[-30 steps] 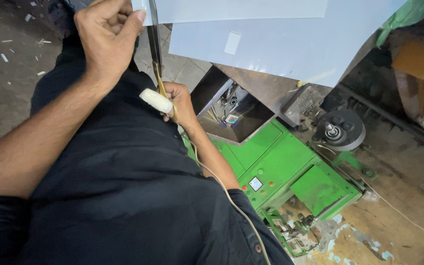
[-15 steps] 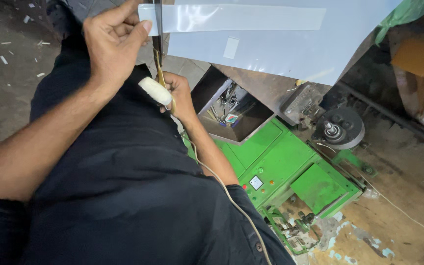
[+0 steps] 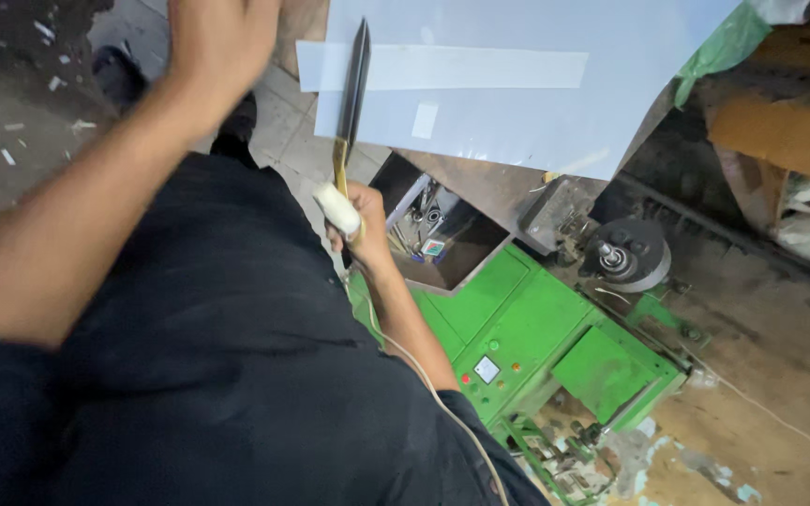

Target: The person wraps a white plastic sheet around a cylindrical object, then uses scissors to cut the sheet into strips. The person handles the sheet and scissors throughout the process in a workshop setting.

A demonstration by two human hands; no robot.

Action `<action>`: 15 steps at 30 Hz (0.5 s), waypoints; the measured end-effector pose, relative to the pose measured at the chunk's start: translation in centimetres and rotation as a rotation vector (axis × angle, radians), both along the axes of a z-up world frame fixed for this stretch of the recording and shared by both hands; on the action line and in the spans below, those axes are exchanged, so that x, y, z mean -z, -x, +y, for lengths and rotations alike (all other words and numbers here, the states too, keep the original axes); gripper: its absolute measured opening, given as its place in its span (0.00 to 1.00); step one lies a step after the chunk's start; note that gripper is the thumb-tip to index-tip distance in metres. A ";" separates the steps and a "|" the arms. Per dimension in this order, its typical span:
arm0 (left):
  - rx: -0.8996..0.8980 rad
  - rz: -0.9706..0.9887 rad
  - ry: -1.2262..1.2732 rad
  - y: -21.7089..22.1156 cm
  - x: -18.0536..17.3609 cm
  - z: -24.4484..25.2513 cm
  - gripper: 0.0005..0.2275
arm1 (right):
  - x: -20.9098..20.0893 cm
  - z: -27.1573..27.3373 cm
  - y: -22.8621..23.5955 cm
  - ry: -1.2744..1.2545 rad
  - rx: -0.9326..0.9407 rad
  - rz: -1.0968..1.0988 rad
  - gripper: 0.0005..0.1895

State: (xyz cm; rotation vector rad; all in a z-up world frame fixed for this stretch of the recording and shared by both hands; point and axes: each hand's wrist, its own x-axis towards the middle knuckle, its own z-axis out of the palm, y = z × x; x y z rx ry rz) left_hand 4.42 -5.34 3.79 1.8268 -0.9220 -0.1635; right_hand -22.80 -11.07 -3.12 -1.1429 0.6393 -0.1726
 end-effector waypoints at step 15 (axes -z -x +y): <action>0.125 0.715 0.223 5.4 1.1 6.0 0.11 | 1.3 1.4 2.2 -0.102 -0.075 0.048 0.06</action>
